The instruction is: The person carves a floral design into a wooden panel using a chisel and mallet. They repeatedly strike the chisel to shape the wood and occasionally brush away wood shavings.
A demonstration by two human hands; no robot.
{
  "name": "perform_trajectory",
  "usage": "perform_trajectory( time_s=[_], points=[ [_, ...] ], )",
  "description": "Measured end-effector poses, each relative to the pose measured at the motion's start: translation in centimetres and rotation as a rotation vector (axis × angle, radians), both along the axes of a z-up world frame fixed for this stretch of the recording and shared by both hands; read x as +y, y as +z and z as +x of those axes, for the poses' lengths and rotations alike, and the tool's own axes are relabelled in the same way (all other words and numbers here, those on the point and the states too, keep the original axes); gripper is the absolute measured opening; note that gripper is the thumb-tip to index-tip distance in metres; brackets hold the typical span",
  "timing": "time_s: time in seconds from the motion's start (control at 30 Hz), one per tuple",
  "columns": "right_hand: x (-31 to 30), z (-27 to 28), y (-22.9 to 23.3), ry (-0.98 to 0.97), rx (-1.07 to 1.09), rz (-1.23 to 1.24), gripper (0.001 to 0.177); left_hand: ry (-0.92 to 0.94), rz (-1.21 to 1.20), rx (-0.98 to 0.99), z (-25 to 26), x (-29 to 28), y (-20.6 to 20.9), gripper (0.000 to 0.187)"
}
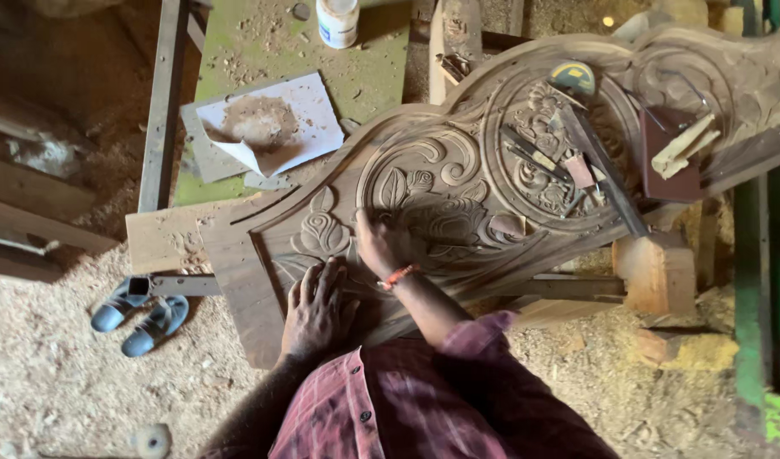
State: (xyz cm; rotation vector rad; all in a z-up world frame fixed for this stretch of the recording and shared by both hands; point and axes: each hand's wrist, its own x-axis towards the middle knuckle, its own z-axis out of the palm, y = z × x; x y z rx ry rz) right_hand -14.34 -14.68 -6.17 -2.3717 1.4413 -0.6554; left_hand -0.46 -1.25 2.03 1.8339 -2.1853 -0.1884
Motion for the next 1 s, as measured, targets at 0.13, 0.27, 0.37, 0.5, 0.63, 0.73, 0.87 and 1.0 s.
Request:
perform_trajectory(
  time_s=[0.13,0.27,0.37,0.5,0.63,0.73,0.87,1.0],
  points=[
    [3.5,-4.1,0.0,0.036,-0.063,-0.159,0.022,0.009,0.014,0.015,-0.3,0.1,0.5,0.064],
    [4.1,-6.5,0.3,0.0,-0.092,0.073,0.012,0.007,0.006,0.001,-0.3,0.2,0.4,0.064],
    [2.0,-4.9,1.3,0.033,-0.254,-0.152,0.011,0.005,0.003,0.006,-0.1,0.0,0.2,0.064],
    [-0.8,-2.6,2.3,0.02,-0.156,0.058,0.019,-0.006,-0.006,-0.039,-0.6,0.2,0.1,0.065],
    [1.2,-5.8,2.8,0.022,-0.288,0.04,0.032,-0.006,0.008,-0.019,-0.7,-0.1,0.5,0.066],
    [1.8,-7.0,1.9,0.061,-0.23,0.141,0.019,0.016,0.005,0.009,-0.5,0.3,0.8,0.065],
    [-1.2,-4.3,0.1,0.031,-0.121,0.049,0.012,0.007,0.034,-0.024,-0.8,0.0,0.6,0.066],
    [-2.7,-3.7,-0.2,0.115,-0.181,-0.034,0.016,0.019,0.027,-0.042,-0.9,0.0,0.8,0.065]
  ],
)
